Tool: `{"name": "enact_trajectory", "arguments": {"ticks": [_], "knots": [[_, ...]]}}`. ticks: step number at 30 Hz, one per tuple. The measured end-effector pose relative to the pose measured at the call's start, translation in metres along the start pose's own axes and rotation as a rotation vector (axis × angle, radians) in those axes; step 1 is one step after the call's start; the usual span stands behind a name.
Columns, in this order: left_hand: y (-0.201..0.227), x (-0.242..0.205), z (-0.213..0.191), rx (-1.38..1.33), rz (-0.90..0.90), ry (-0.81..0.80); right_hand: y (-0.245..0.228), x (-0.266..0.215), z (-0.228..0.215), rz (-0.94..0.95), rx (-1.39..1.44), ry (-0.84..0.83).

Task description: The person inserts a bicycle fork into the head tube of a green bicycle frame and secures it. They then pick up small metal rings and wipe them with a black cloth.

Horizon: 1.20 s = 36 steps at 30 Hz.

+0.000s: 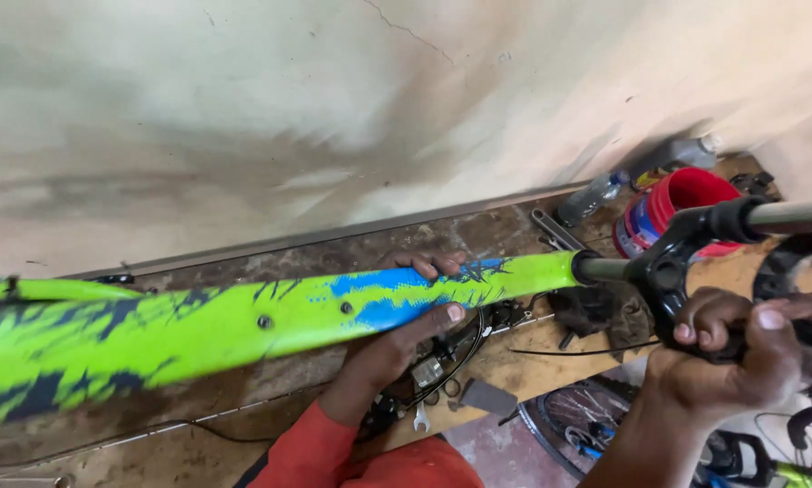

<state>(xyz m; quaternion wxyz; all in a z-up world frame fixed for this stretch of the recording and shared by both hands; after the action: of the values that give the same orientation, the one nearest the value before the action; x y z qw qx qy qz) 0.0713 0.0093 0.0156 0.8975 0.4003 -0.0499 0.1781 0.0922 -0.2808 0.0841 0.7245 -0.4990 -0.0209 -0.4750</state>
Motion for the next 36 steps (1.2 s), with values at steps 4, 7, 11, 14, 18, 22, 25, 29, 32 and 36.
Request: {"name": "enact_trajectory", "arguments": {"ticks": [4, 7, 11, 14, 18, 22, 25, 29, 32, 36], "knots": [[-0.015, 0.005, -0.016, -0.052, -0.052, 0.082, 0.009, 0.003, 0.016, -0.009, -0.052, -0.139], [-0.019, 0.007, -0.022, -0.07, -0.107, 0.111, 0.034, 0.009, 0.013, 0.102, -0.074, -0.165], [-0.026, 0.007, -0.031, -0.042, -0.192, 0.177, 0.014, 0.0, 0.041, 0.02, -0.067, -0.131], [-0.028, 0.009, -0.041, -0.009, -0.18, 0.218, 0.013, -0.004, 0.049, 0.077, -0.088, 0.018], [-0.031, 0.01, -0.057, 0.035, -0.261, 0.312, 0.026, -0.008, 0.057, 0.129, -0.149, 0.007], [-0.037, 0.011, -0.068, -0.052, -0.23, 0.276, 0.036, -0.015, 0.061, 0.047, -0.263, -0.039], [-0.027, 0.019, -0.067, -0.122, -0.106, 0.268, 0.035, -0.029, 0.069, -0.121, -0.311, -0.051], [-0.025, 0.019, -0.078, -0.181, -0.028, 0.306, 0.023, -0.039, 0.075, -0.129, -0.31, -0.059], [-0.022, 0.018, -0.077, -0.185, -0.041, 0.294, 0.043, -0.043, 0.061, -0.149, -0.386, -0.026], [-0.022, 0.018, -0.079, -0.181, -0.036, 0.305, 0.045, -0.038, 0.055, -0.21, -0.392, -0.041]]}}
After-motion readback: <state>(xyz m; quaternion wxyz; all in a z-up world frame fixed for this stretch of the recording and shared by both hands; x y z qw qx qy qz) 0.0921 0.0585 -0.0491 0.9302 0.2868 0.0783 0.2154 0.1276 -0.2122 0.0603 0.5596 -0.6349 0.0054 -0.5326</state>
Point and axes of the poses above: each hand's wrist, its own x-axis towards the middle knuckle, its own z-axis out of the palm, y = z × x, the point moved 7 cm from there along x, towards the middle knuckle, and after that the axes turned 13 degrees about y, right-handed, at the moved point
